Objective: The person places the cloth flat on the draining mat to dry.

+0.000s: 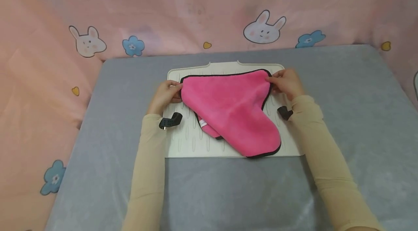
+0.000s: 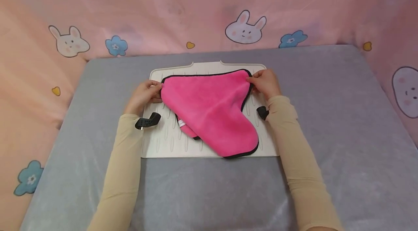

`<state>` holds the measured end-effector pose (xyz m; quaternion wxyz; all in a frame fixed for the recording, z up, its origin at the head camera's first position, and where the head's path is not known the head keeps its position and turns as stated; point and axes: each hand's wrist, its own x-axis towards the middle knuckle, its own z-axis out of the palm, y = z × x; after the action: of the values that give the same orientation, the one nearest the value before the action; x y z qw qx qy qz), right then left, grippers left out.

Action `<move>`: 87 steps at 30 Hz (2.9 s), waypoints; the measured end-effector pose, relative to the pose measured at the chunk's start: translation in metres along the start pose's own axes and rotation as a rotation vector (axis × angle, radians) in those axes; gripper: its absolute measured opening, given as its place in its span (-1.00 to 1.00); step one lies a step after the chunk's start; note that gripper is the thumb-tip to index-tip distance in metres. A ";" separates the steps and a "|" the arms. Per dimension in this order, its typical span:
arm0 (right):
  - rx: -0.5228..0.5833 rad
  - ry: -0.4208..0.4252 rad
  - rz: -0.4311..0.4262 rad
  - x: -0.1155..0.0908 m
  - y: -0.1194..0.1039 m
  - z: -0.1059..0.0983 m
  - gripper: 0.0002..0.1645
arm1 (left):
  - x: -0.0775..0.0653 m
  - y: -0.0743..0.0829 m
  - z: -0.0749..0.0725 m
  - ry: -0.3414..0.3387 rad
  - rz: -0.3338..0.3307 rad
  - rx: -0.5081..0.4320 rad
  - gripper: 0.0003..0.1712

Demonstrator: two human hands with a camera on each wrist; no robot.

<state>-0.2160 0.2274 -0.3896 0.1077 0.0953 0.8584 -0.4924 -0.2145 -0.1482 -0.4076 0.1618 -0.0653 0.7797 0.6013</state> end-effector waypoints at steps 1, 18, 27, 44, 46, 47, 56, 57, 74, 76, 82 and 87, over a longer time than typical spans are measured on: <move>-0.019 -0.026 0.005 0.000 0.002 -0.001 -0.57 | -0.001 -0.002 0.001 -0.036 0.001 0.006 -0.61; 0.049 -0.359 -0.065 -0.035 0.009 0.007 -0.66 | -0.014 -0.011 0.016 0.005 0.136 -0.013 -0.76; 0.007 -0.178 -0.059 -0.023 0.004 0.001 -0.72 | -0.005 -0.008 0.010 0.103 0.110 0.026 -0.80; -0.028 -0.120 0.010 -0.015 0.009 -0.005 -0.53 | 0.002 -0.001 0.004 0.123 0.092 0.237 -0.66; -0.003 -0.107 0.010 -0.013 0.008 -0.005 -0.49 | 0.004 0.000 0.004 0.096 0.085 0.250 -0.63; 0.009 -0.097 0.006 -0.012 0.008 -0.004 -0.49 | 0.004 0.000 0.004 0.085 0.078 0.258 -0.63; 0.100 0.002 -0.103 -0.011 0.008 -0.001 -0.70 | 0.006 -0.005 0.006 0.041 0.122 0.206 -0.65; 0.105 0.025 -0.118 -0.011 0.008 -0.001 -0.72 | 0.006 -0.005 0.006 0.039 0.146 0.178 -0.66; 0.010 -0.176 -0.041 -0.023 0.027 -0.009 -0.52 | -0.026 -0.010 0.004 -0.055 0.070 0.130 -0.59; 0.032 -0.239 -0.069 -0.029 0.031 -0.012 -0.56 | -0.035 -0.013 0.003 -0.092 0.052 0.107 -0.63; 0.034 -0.321 -0.099 -0.044 0.038 -0.018 -0.65 | -0.055 -0.020 0.008 -0.220 0.030 0.122 -0.76; -0.062 -0.356 -0.068 -0.056 0.037 -0.015 -0.66 | -0.061 -0.024 0.013 -0.273 0.007 0.142 -0.79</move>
<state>-0.1537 0.2554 -0.3973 0.2442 -0.0258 0.8432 -0.4782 -0.1474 -0.1479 -0.4126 0.2687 0.0313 0.7911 0.5487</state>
